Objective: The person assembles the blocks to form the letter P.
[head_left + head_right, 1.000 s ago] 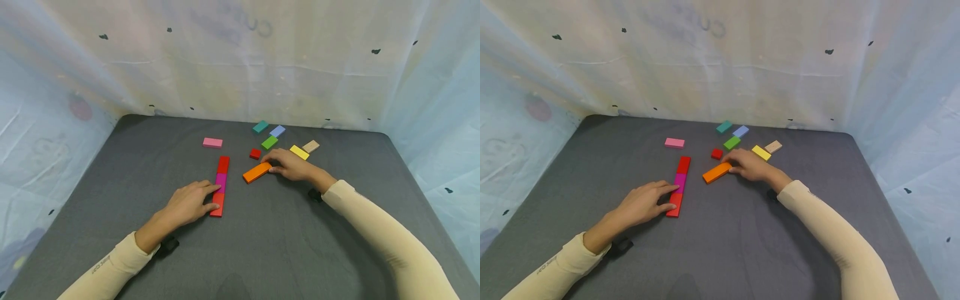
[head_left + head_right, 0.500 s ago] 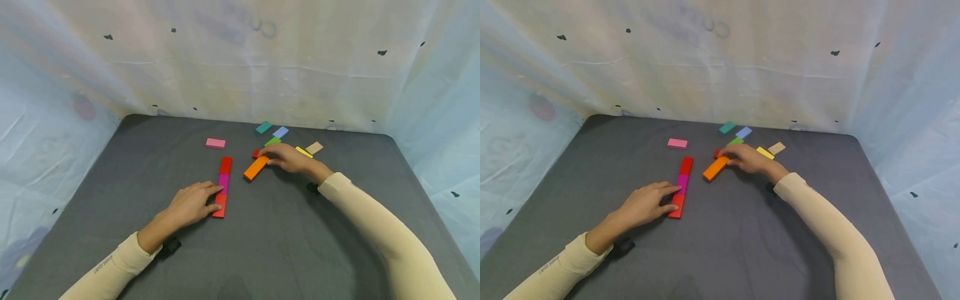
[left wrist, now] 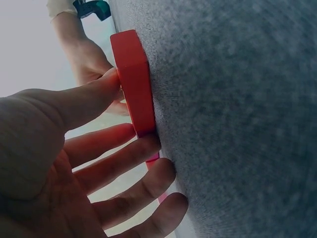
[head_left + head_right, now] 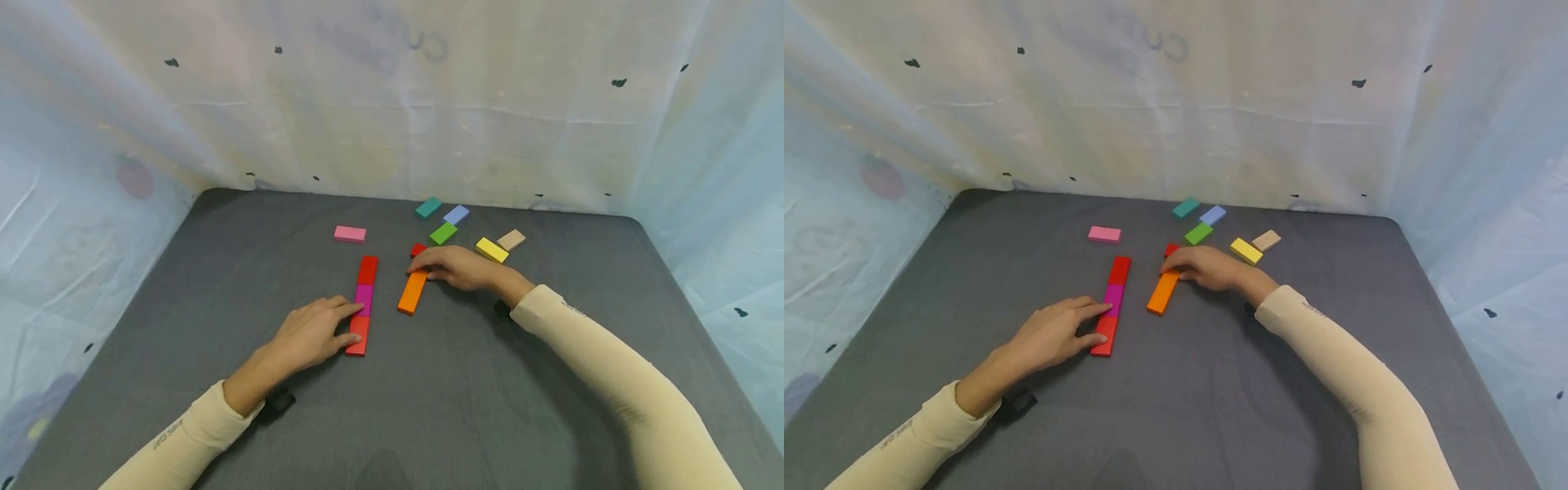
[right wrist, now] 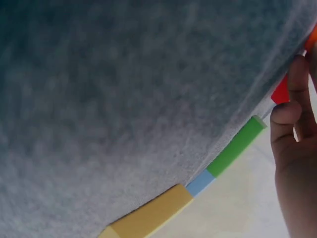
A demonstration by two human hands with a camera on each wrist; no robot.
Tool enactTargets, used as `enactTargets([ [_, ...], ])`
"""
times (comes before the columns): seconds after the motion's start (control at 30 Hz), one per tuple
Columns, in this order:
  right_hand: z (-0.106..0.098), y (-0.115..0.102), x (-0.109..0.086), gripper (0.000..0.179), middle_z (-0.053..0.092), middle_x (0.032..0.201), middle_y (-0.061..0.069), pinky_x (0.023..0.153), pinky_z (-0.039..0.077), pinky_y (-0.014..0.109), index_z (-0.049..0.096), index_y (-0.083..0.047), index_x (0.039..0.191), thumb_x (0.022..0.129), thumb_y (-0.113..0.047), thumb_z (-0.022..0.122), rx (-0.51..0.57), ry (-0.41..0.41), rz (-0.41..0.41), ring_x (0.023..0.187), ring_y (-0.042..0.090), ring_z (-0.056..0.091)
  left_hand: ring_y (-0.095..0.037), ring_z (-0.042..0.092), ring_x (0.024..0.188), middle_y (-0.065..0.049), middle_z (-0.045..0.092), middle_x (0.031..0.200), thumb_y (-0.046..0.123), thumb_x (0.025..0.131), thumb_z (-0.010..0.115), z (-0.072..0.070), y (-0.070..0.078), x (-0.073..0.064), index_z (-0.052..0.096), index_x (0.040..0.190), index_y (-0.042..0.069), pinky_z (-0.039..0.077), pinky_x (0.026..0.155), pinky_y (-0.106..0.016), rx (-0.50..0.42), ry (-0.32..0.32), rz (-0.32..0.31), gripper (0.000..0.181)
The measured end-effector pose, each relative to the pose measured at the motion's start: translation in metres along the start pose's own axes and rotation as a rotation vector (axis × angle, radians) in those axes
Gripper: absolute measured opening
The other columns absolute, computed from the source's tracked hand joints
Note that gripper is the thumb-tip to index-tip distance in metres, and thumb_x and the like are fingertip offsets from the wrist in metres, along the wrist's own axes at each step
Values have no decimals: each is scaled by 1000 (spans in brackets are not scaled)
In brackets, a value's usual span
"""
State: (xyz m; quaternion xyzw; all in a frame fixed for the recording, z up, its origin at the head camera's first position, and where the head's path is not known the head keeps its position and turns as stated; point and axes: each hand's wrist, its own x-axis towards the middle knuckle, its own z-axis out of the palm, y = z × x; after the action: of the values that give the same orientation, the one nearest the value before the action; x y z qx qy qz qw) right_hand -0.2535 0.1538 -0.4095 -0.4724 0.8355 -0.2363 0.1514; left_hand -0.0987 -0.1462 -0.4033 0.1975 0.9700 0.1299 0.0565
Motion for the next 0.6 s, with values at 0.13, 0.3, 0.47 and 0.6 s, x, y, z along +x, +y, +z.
enactTargets([
  [0.13, 4, -4, -1, 37, 57, 141, 0, 100, 49, 39, 64, -20, 134, 96, -15, 66, -7, 2, 20, 117, 18, 58, -23, 62, 115, -2, 63, 132, 42, 87, 75, 1, 0, -1, 60, 139, 18, 54, 92, -47, -5, -1, 1, 59],
  [0.3, 11, -19, -3, 42, 57, 137, -1, 94, 49, 37, 66, -20, 130, 90, -32, 74, -36, 40, 45, 107, 16, 55, -24, 62, 115, -3, 64, 131, 41, 87, 76, 0, 0, -1, 60, 139, 17, 54, 92, -48, 3, 0, 3, 59],
  [0.47, 19, -34, -5, 64, 48, 144, 3, 106, 43, 46, 62, -22, 132, 81, -56, 76, -94, 93, 151, 127, 23, 43, -24, 62, 116, -3, 64, 131, 41, 87, 75, -1, 0, 0, 60, 139, 18, 54, 93, -48, 10, 2, -2, 59],
  [0.6, 24, -37, -7, 75, 43, 147, 5, 107, 43, 47, 56, -22, 138, 77, -60, 78, -91, 82, 228, 130, 25, 39, -24, 62, 114, -3, 64, 130, 41, 87, 75, -1, 0, -1, 61, 138, 17, 54, 92, -47, 14, 8, 2, 58],
])
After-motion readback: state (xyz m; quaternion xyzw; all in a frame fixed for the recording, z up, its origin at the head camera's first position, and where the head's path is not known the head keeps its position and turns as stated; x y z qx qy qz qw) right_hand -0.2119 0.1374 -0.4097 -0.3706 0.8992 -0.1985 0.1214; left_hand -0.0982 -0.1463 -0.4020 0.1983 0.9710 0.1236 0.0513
